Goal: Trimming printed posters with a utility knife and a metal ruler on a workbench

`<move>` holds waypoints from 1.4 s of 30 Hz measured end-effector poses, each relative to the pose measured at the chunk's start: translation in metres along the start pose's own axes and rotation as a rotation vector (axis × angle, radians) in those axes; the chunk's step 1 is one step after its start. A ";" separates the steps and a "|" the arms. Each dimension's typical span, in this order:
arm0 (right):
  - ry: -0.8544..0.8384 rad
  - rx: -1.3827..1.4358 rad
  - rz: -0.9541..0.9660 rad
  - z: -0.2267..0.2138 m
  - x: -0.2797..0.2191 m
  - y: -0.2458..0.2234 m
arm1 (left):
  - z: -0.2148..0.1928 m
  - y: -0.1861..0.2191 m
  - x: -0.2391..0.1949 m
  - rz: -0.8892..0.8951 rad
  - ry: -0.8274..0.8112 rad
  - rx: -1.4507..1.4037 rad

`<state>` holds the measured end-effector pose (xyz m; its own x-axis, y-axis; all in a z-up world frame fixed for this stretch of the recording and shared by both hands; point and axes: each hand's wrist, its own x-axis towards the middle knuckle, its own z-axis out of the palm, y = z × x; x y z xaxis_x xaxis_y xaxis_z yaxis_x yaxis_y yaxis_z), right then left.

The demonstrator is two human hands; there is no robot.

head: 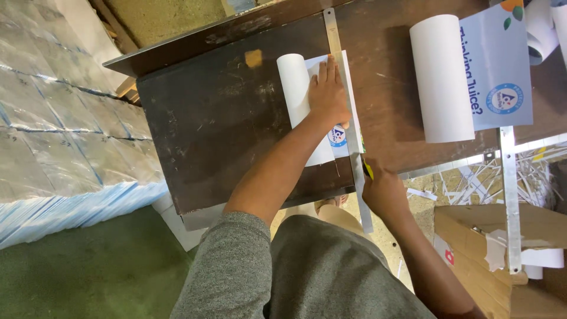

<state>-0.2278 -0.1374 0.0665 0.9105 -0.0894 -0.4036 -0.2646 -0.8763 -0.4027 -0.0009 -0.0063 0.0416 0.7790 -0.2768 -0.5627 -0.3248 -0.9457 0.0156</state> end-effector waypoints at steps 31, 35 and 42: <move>-0.226 -0.396 0.116 -0.080 -0.073 -0.021 | 0.025 -0.008 0.006 0.078 0.223 -0.095; 0.194 -0.117 -0.128 -0.027 -0.057 0.013 | 0.029 -0.011 -0.029 0.121 0.510 -0.028; 0.352 0.198 -0.091 0.090 -0.040 0.063 | 0.045 -0.038 -0.091 -0.234 0.659 -0.338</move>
<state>-0.3091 -0.1464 -0.0167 0.9770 -0.2024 -0.0668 -0.2025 -0.7831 -0.5880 -0.0836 0.0623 0.0548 0.9997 -0.0072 0.0238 -0.0133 -0.9634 0.2679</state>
